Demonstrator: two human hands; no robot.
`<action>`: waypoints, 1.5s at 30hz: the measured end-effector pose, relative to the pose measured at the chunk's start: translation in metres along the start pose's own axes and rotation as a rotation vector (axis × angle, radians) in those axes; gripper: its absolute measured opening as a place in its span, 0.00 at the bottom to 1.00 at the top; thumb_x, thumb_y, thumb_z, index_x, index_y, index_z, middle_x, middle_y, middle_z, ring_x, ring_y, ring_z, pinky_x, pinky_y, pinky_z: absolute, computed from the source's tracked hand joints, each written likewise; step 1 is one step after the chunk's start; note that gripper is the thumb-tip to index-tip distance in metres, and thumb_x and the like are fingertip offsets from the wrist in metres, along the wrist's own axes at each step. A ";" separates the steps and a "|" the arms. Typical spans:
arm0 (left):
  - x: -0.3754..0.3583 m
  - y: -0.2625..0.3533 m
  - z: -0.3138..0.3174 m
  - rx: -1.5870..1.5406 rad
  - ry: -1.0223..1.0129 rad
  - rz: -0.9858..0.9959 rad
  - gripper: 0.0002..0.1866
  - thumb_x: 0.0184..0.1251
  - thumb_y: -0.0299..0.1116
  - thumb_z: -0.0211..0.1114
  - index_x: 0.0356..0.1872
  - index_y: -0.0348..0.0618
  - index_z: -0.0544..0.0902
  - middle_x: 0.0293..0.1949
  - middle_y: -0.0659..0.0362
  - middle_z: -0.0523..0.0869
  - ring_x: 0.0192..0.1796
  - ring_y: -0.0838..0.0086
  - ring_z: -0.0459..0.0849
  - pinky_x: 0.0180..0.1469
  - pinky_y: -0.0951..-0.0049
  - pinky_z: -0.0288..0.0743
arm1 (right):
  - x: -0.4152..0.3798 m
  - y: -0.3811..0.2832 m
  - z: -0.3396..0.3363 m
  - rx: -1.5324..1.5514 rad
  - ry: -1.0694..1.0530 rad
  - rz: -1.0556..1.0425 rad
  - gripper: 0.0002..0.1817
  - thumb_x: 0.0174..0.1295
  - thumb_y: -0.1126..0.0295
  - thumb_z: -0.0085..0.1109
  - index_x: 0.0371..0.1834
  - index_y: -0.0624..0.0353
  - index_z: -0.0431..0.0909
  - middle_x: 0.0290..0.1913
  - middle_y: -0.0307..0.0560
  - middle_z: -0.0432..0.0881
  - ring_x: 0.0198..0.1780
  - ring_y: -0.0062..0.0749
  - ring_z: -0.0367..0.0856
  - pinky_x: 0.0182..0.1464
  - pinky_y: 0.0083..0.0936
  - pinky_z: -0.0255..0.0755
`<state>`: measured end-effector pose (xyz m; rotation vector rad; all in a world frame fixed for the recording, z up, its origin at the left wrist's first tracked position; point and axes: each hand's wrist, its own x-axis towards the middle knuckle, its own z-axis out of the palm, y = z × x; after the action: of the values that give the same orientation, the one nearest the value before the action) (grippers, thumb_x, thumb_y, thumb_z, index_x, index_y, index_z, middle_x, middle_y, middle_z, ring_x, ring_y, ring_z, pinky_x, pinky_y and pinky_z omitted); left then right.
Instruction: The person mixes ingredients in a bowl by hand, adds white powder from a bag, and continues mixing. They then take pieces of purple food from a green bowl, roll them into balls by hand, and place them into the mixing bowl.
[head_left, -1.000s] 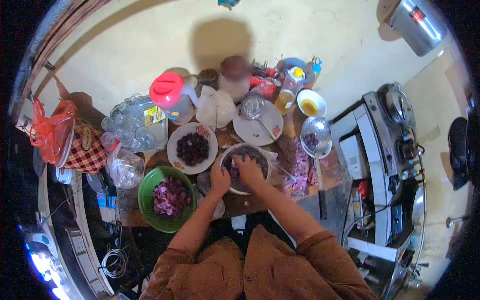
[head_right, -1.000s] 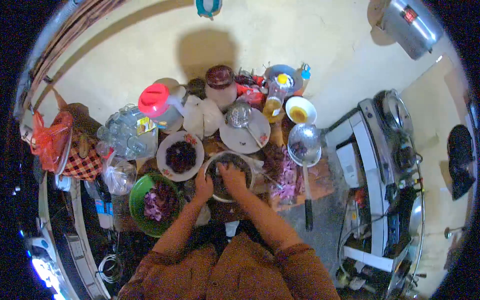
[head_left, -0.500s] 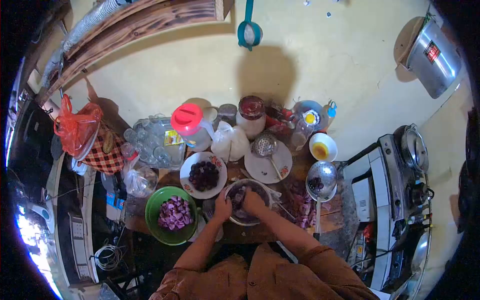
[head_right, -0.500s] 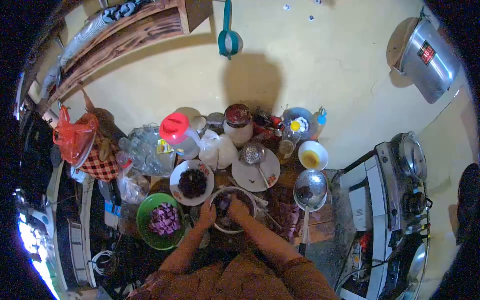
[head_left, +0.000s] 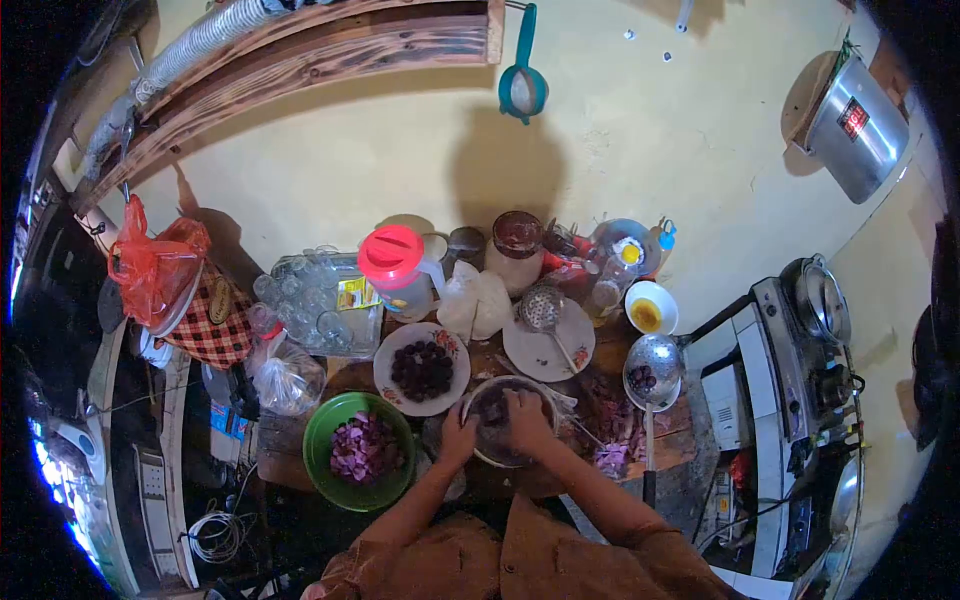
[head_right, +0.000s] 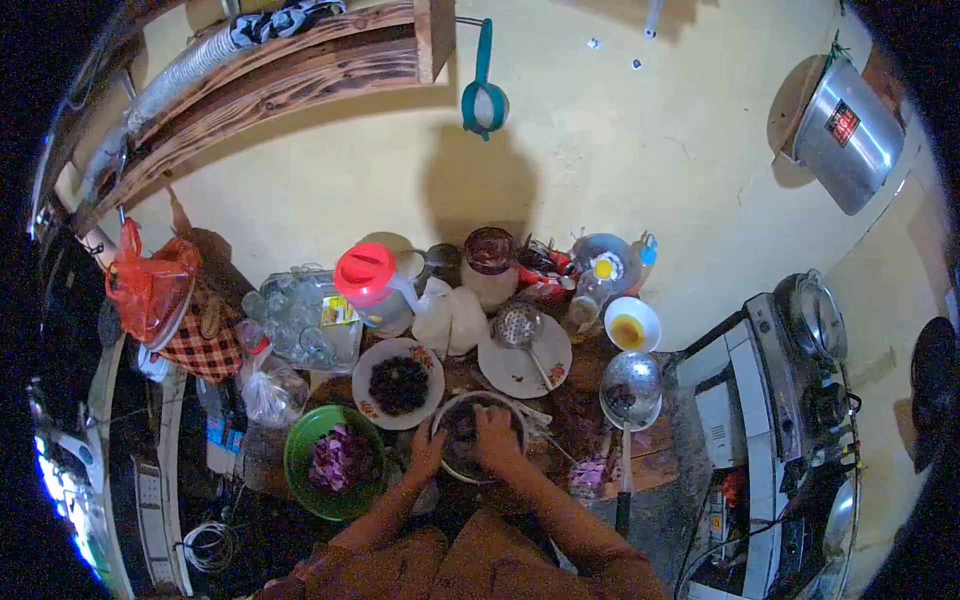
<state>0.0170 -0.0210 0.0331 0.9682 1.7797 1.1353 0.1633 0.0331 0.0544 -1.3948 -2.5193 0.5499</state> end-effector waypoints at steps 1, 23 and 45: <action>0.003 0.003 0.000 -0.027 -0.002 0.013 0.22 0.64 0.32 0.52 0.57 0.32 0.67 0.49 0.47 0.77 0.52 0.62 0.75 0.56 0.68 0.64 | 0.002 -0.001 0.017 -0.133 0.012 -0.013 0.36 0.49 0.64 0.59 0.61 0.62 0.58 0.55 0.65 0.63 0.56 0.61 0.63 0.49 0.45 0.72; 0.024 -0.020 0.014 0.042 0.074 0.169 0.19 0.66 0.33 0.48 0.52 0.31 0.72 0.46 0.39 0.78 0.50 0.49 0.76 0.53 0.60 0.67 | 0.022 0.007 0.014 0.387 -0.038 0.222 0.38 0.41 0.63 0.65 0.57 0.65 0.60 0.51 0.66 0.69 0.48 0.60 0.73 0.51 0.42 0.69; 0.021 -0.028 0.019 0.045 0.125 0.147 0.17 0.65 0.31 0.49 0.49 0.29 0.73 0.39 0.39 0.79 0.43 0.46 0.78 0.45 0.60 0.70 | -0.007 0.000 -0.004 -0.073 -0.121 -0.130 0.36 0.38 0.60 0.69 0.53 0.60 0.67 0.50 0.62 0.69 0.54 0.58 0.66 0.56 0.44 0.63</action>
<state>0.0215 -0.0047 -0.0030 1.0898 1.8651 1.2767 0.1686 0.0278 0.0584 -1.2449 -2.7281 0.5376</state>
